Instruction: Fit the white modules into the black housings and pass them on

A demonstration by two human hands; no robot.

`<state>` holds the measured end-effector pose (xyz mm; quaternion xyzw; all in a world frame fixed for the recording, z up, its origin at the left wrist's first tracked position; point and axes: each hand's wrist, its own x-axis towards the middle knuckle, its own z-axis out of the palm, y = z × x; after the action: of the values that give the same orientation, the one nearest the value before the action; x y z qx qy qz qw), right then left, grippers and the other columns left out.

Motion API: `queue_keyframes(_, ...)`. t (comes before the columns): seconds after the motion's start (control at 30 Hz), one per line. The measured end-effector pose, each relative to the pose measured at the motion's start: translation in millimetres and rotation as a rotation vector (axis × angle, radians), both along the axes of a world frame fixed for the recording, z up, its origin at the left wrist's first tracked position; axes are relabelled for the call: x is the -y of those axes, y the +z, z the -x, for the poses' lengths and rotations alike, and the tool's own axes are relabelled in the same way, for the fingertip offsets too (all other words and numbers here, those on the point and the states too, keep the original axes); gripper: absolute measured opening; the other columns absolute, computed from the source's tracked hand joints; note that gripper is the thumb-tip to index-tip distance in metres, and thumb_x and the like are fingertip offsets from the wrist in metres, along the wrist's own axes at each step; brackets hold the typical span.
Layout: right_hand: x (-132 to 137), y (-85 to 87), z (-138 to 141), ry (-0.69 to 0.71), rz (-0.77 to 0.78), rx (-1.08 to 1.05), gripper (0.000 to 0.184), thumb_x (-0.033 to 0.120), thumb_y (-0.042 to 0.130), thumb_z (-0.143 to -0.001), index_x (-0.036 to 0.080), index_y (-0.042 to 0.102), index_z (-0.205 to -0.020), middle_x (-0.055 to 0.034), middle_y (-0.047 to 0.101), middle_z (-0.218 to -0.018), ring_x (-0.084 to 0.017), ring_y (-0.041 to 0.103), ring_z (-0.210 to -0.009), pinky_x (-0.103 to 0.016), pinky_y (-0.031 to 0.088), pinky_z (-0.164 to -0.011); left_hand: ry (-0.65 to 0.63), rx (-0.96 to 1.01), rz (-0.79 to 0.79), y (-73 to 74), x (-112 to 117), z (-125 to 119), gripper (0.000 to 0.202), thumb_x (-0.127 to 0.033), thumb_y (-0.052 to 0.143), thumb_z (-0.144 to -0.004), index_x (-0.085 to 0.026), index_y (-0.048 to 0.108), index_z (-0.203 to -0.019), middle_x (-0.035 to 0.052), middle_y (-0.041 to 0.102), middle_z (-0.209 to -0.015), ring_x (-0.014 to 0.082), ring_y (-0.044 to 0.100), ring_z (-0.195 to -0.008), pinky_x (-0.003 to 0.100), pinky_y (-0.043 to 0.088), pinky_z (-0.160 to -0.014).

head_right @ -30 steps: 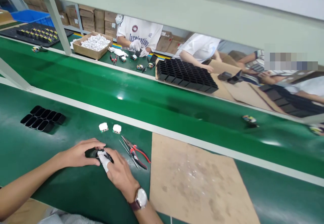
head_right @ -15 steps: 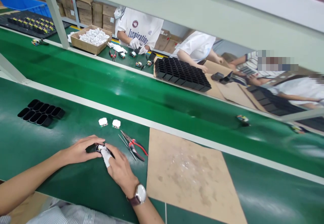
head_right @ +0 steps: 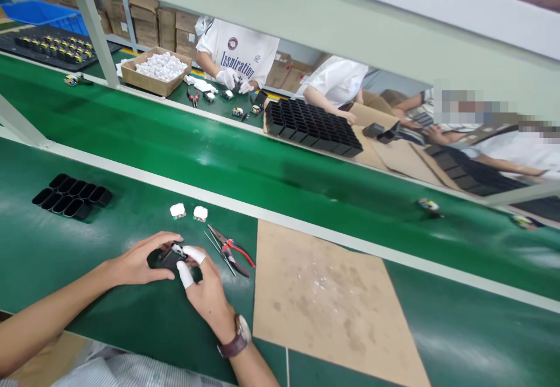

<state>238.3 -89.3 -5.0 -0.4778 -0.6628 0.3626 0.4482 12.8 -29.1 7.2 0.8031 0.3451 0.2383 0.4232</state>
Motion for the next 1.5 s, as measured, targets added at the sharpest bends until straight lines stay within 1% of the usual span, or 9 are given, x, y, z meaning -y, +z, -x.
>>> queue_keyframes(0.1,-4,-2.3,5,0.002,0.325,-0.325,0.035,0.047,0.063,-0.101,0.025,0.063,-0.128,-0.0068,0.076,-0.11,-0.021,0.076,-0.091,-0.038,0.067,-0.083,0.002,0.076,-0.087,-2.2,1,-3,0.073,-0.034,0.082,-0.089,-0.031,0.044,-0.151,0.0118,0.056,-0.148,0.0274,0.062,-0.132,0.041,0.056,-0.108)
queue_keyframes(0.2,-7,0.5,5,0.041,0.486,-0.416,0.04,0.056,0.067,-0.097,0.024,0.067,-0.121,-0.0059,0.077,-0.107,-0.024,0.076,-0.095,-0.041,0.065,-0.088,0.014,0.119,-0.182,-10.6,2,-5,0.069,-0.044,0.08,-0.09,-0.028,0.046,-0.149,0.0121,0.063,-0.136,0.0267,0.069,-0.122,0.038,0.06,-0.1)
queue_keyframes(0.33,-8,9.1,2,0.067,0.563,-0.446,0.046,0.061,0.072,-0.092,0.024,0.07,-0.119,-0.0058,0.077,-0.104,-0.026,0.075,-0.1,-0.045,0.059,-0.099,0.053,0.142,-0.274,-20.2,2,-6,0.074,-0.054,0.077,-0.091,-0.026,0.045,-0.15,0.0128,0.067,-0.129,0.0258,0.074,-0.11,0.036,0.063,-0.092)
queue_keyframes(0.47,-8,13.0,3,0.06,0.585,-0.461,0.053,0.064,0.078,-0.085,0.023,0.072,-0.118,-0.0068,0.078,-0.103,-0.028,0.074,-0.102,-0.046,0.058,-0.1,0.07,0.152,-0.345,-22.0,2,-7,0.07,-0.055,0.073,-0.093,-0.025,0.046,-0.15,0.0138,0.067,-0.128,0.0247,0.074,-0.106,0.036,0.063,-0.09)
queue_keyframes(0.67,-7,5.3,8,0.045,0.648,-0.543,0.054,0.065,0.081,-0.082,0.023,0.072,-0.116,-0.0067,0.078,-0.1,-0.029,0.075,-0.101,-0.047,0.059,-0.097,0.093,0.146,-0.328,-20.8,3,-8,0.067,-0.055,0.073,-0.093,-0.025,0.049,-0.148,0.0105,0.069,-0.119,0.0202,0.074,-0.091,0.031,0.063,-0.08)
queue_keyframes(0.9,-6,-0.2,14,0.075,0.737,-0.697,0.048,0.059,0.08,-0.086,0.02,0.069,-0.112,-0.0026,0.075,-0.075,-0.028,0.078,-0.081,-0.049,0.062,-0.087,0.137,0.161,-0.239,-18.0,5,-12,0.057,-0.057,0.07,-0.095,-0.019,0.06,-0.136,0.007,0.067,-0.101,0.0122,0.06,-0.067,0.024,0.055,-0.06)
queue_keyframes(1.1,-6,7.8,11,0.078,0.715,-0.684,0.052,0.061,0.08,-0.086,0.018,0.068,-0.113,-0.0058,0.076,-0.083,-0.029,0.078,-0.084,-0.049,0.063,-0.085,0.128,0.219,-0.083,-7.6,6,-12,0.046,-0.047,0.07,-0.098,-0.019,0.065,-0.133,0.0062,0.066,-0.098,0.0143,0.062,-0.074,0.027,0.057,-0.068)
queue_keyframes(1.3,-9,8.1,-3,0.073,0.62,-0.5,0.054,0.054,0.089,-0.078,0.024,0.068,-0.118,-0.0058,0.076,-0.104,-0.026,0.075,-0.098,-0.046,0.062,-0.093,0.014,0.432,0.48,2.3,-1,-10,0.044,-0.031,0.077,-0.093,-0.02,0.064,-0.134,0.0102,0.063,-0.121,0.0194,0.07,-0.099,0.04,0.06,-0.093)
queue_keyframes(1.5,-10,4.2,-10,0.066,0.604,-0.425,0.057,0.046,0.094,-0.072,0.024,0.066,-0.117,-0.003,0.073,-0.101,-0.02,0.073,-0.091,-0.041,0.06,-0.093,-0.061,0.461,0.69,3.1,-10,-7,0.046,-0.029,0.086,-0.084,-0.019,0.068,-0.124,0.0092,0.065,-0.116,0.0223,0.069,-0.106,0.042,0.058,-0.096)
